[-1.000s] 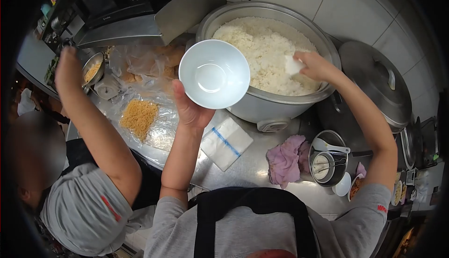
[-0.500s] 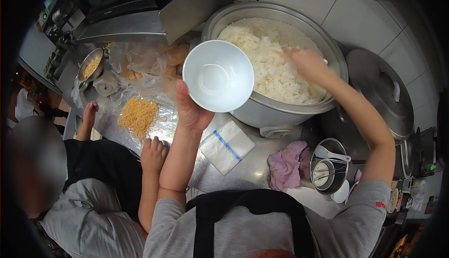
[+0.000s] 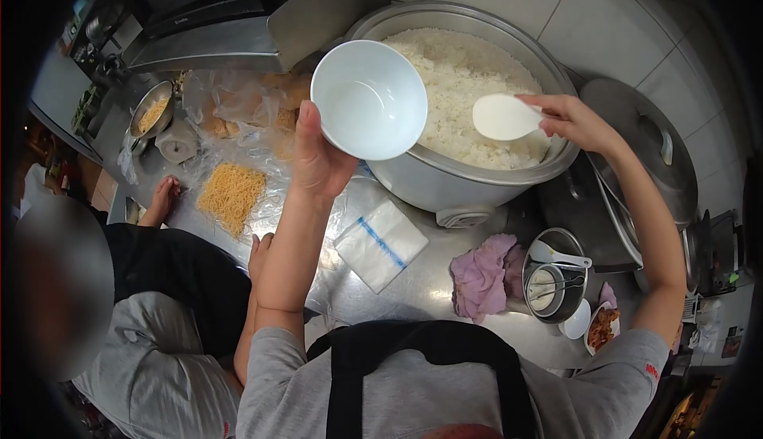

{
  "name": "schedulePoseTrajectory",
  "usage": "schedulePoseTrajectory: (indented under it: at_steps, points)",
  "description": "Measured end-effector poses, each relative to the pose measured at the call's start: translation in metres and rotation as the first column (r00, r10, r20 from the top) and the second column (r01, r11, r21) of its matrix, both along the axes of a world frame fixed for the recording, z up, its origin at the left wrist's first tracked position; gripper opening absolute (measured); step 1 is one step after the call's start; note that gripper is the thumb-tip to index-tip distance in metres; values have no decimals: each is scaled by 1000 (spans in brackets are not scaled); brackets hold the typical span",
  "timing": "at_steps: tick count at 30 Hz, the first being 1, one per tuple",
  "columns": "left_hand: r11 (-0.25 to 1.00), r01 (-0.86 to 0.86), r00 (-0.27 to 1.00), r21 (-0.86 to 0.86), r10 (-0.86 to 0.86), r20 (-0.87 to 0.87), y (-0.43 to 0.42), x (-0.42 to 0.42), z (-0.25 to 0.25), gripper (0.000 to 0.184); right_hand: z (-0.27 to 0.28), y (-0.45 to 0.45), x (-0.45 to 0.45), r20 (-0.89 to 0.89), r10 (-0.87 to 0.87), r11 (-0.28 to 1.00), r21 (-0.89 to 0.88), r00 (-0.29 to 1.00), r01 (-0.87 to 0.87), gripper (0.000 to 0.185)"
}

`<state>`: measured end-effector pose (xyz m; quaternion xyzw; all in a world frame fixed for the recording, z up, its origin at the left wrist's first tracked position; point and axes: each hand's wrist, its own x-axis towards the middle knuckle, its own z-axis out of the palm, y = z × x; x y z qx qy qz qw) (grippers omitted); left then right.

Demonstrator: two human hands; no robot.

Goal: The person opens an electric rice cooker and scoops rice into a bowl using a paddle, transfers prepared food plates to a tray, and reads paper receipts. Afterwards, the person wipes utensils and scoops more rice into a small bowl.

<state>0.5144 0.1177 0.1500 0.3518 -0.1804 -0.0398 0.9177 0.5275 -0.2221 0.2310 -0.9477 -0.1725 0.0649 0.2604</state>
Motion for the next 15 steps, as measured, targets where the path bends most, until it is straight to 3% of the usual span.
schedulePoseTrajectory:
  at_steps: [2, 3, 5, 6, 8, 9, 11, 14, 15]
  points:
    - [999, 34, 999, -26, -34, -5, -8, -1, 6, 75, -38, -28, 29, 107, 151, 980, -148, 983, -134, 50]
    - [999, 43, 999, -27, -43, -4, -13, -1, 8, 75, -42, -29, 34, 108, 142, 981, -149, 984, -126, 50]
    - [998, 63, 998, 9, -63, -27, -21, 1, 15, 74, -43, -21, 50, 342, 99, 924, -380, 934, 41, 48]
    - [998, 59, 998, 12, -59, -25, -23, 3, 18, 74, -43, -21, 58, 345, 101, 925, -378, 933, 39, 48]
    - [998, 27, 997, 48, -24, -69, -25, 8, 24, 73, -42, -18, 68, 548, 141, 939, -338, 824, 64, 46]
    - [998, 22, 997, 52, -18, -72, -25, 12, 27, 73, -44, -19, 67, 547, 143, 941, -334, 825, 58, 46]
    - [997, 48, 997, 57, -44, -58, -23, 17, 28, 71, -49, -11, 54, 294, 142, 845, -533, 945, 39, 45]
    - [993, 30, 996, 117, -21, -82, -21, 26, 27, 67, -49, -6, 39, 258, 183, 910, -409, 949, -65, 44]
    - [987, 33, 998, 159, -24, -56, -21, 28, 28, 68, -43, -2, 30, 169, 175, 922, -373, 970, -102, 44]
